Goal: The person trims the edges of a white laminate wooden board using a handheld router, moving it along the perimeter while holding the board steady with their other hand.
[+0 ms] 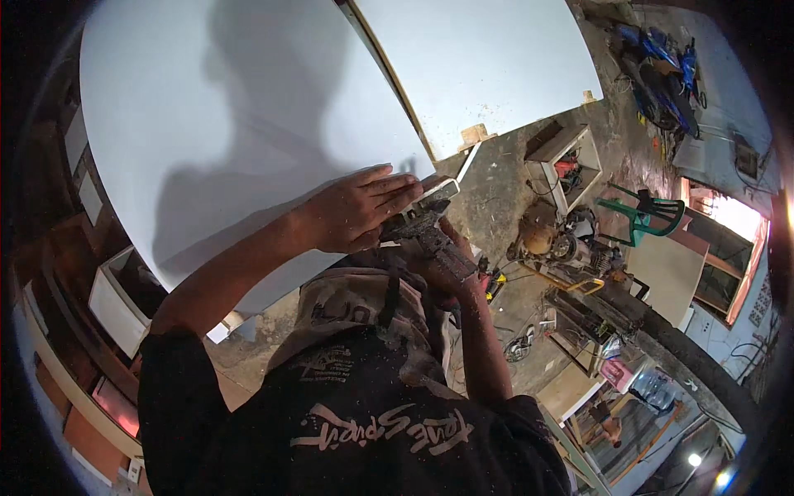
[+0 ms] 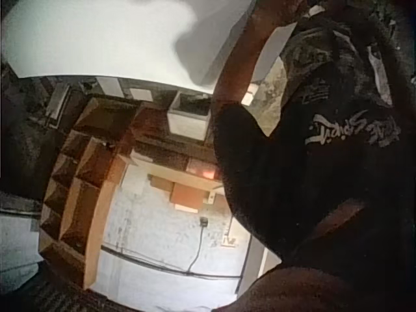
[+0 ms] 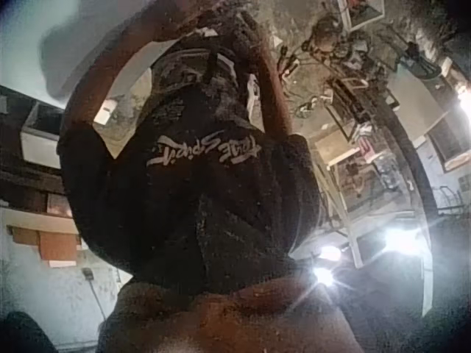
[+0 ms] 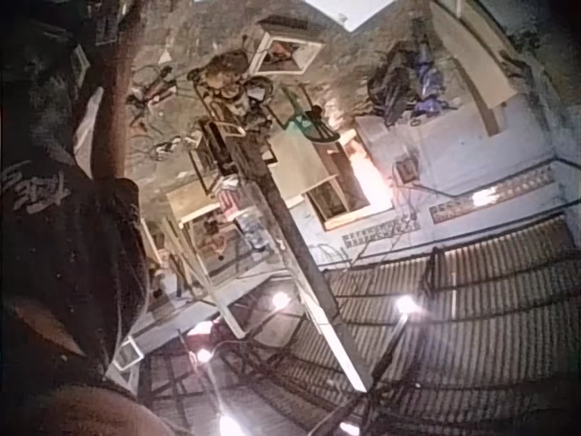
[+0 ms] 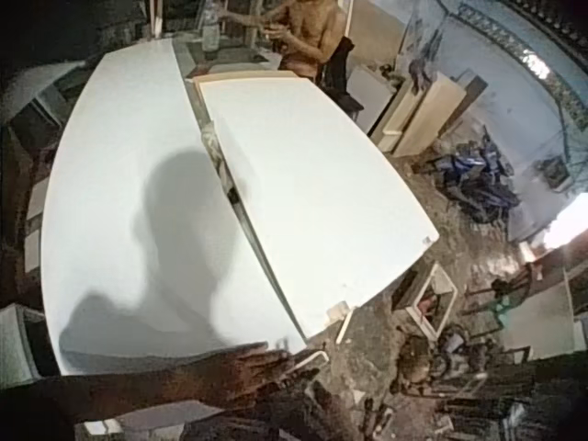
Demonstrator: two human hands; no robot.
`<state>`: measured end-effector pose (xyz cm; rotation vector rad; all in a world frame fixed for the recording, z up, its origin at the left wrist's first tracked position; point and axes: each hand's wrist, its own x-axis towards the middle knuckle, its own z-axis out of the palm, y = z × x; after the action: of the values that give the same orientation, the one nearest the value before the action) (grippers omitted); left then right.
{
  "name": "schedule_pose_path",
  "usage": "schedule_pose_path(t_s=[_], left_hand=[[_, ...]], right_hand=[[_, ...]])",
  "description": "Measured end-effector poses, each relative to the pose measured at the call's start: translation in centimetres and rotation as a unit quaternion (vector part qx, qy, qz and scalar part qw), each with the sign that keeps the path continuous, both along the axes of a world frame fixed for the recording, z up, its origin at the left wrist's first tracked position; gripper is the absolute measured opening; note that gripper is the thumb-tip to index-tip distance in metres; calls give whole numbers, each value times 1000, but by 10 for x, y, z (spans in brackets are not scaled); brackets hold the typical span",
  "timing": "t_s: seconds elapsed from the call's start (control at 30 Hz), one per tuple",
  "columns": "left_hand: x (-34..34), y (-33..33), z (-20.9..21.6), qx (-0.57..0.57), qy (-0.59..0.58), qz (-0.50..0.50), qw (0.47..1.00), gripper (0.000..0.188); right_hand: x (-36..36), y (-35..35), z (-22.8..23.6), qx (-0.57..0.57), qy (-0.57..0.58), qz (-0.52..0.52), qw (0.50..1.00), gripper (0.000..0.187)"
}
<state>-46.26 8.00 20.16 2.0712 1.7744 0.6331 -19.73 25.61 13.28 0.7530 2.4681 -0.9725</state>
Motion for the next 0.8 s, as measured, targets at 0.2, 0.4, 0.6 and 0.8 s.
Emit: schedule_pose_path(t_s=[0.2, 0.4, 0.6, 0.8], left_hand=[[-1, 0, 1, -11, -4, -4, 1000, 79], [-2, 3, -2, -4, 5, -6, 1000, 75], [-1, 4, -4, 0, 2, -3, 1000, 73], [-2, 4, -8, 3, -4, -1, 1000, 73]], right_hand=[[-8, 0, 15, -22, -4, -6, 1000, 83], [-12, 1, 24, -22, 12, 1, 1000, 81], [-11, 7, 16, -1, 17, 10, 1000, 80], [-27, 4, 45, 8, 17, 27, 999, 71]])
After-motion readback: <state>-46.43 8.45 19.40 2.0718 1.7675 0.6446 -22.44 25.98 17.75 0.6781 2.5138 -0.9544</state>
